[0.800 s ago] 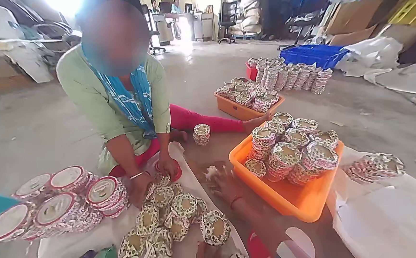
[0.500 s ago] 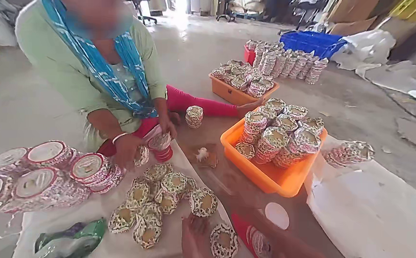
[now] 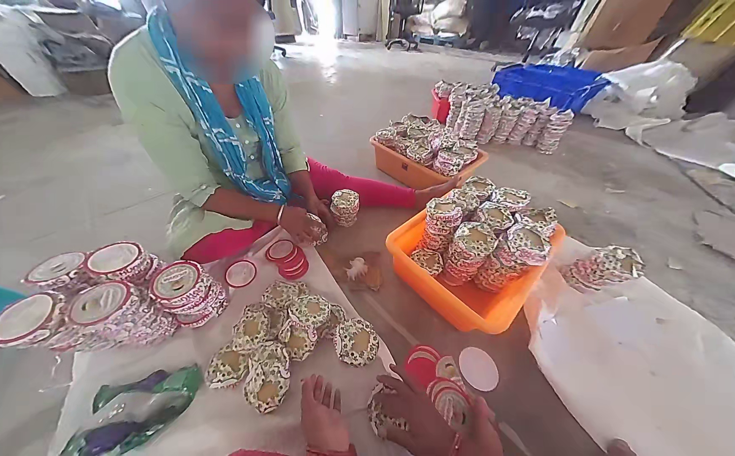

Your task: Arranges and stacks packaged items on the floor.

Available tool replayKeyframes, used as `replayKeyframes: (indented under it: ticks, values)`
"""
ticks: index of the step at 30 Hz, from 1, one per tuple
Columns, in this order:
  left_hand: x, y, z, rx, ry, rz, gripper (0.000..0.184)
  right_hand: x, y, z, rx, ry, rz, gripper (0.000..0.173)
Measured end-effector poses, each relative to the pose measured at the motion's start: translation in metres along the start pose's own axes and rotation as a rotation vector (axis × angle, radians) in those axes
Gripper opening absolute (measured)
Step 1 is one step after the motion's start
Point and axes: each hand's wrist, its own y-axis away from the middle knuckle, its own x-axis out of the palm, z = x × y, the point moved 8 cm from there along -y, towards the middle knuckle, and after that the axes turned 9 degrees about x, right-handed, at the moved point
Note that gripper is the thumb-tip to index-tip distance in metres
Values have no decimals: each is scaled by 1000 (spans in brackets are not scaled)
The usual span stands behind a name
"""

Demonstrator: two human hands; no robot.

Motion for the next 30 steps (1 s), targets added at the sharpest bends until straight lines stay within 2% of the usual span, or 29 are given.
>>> replayKeyframes:
  ticks: [5, 8, 11, 14, 17, 20, 24, 27, 30]
  values:
    - [0, -2, 2, 9, -6, 10, 56, 10, 7, 20, 59, 239, 180, 58]
    - [0, -1, 5, 1, -31, 31, 56, 13, 11, 17, 22, 241, 63, 52]
    - [0, -2, 4, 20, -32, 36, 55, 12, 23, 22, -90, 329, 9, 46]
    - [-1, -1, 3, 36, -33, 30, 54, 7, 37, 24, -177, 423, 26, 48]
    - [-2, 0, 3, 42, -41, 32, 52, -3, 49, 22, -250, 505, -69, 47]
    - [-1, 0, 4, 34, -51, 36, 53, -6, 55, 18, -213, 539, 61, 48]
    - [-2, 2, 5, 37, -47, 38, 53, -28, 54, 13, -143, 606, -95, 49]
    - [-1, 5, 4, 34, -68, 49, 53, -25, 54, -8, -41, 582, -40, 62]
    - [0, 5, 4, 36, -58, 48, 52, -30, 48, -2, -61, 567, -77, 55]
